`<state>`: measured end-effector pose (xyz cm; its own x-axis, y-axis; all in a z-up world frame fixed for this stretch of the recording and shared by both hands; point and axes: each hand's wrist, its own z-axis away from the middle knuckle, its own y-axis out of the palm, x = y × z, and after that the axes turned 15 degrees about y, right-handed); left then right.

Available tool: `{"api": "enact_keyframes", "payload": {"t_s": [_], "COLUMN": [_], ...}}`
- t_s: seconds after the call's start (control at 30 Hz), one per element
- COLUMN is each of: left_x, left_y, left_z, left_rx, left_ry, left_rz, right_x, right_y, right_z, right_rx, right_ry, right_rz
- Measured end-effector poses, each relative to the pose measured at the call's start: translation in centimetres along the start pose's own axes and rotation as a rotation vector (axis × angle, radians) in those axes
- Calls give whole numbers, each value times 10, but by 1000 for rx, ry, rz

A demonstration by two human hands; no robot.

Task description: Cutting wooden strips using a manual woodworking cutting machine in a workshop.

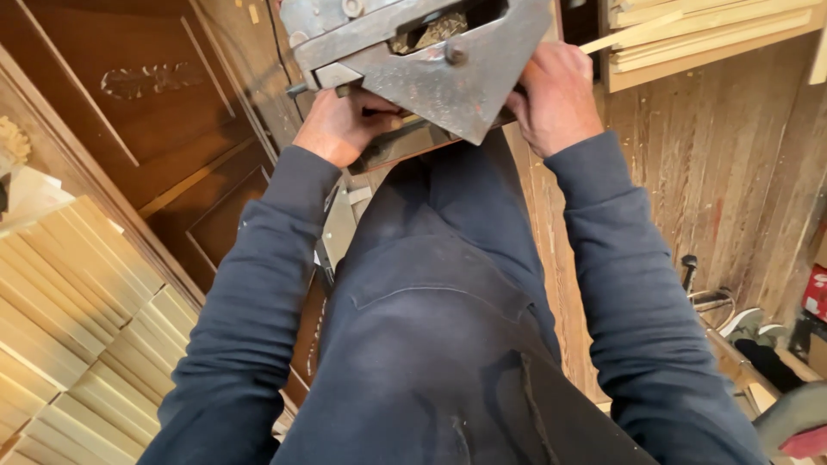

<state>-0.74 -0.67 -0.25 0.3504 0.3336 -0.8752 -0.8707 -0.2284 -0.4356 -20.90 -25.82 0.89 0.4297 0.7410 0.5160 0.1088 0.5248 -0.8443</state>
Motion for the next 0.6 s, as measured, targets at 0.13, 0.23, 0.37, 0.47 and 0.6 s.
{"api": "enact_keyframes", "payload": {"t_s": [0.13, 0.23, 0.37, 0.47, 0.6], "left_x": [10, 5, 17, 18, 11], "left_y": [2, -3, 0, 4, 2], "left_z": [-2, 1, 0, 3, 1], "left_rx": [-7, 23, 8, 47, -22], "left_ry": [1, -48, -76, -75, -48], "left_rz": [-30, -23, 85, 66, -5], "right_x": [-5, -8, -8, -1, -18], "right_y": [7, 12, 11, 4, 17], "right_z": [-1, -2, -5, -1, -7], "right_rx": [-5, -48, -19, 4, -33], "right_ry": [-30, -81, -36, -18, -45], "right_rz": [30, 59, 43, 36, 50]}}
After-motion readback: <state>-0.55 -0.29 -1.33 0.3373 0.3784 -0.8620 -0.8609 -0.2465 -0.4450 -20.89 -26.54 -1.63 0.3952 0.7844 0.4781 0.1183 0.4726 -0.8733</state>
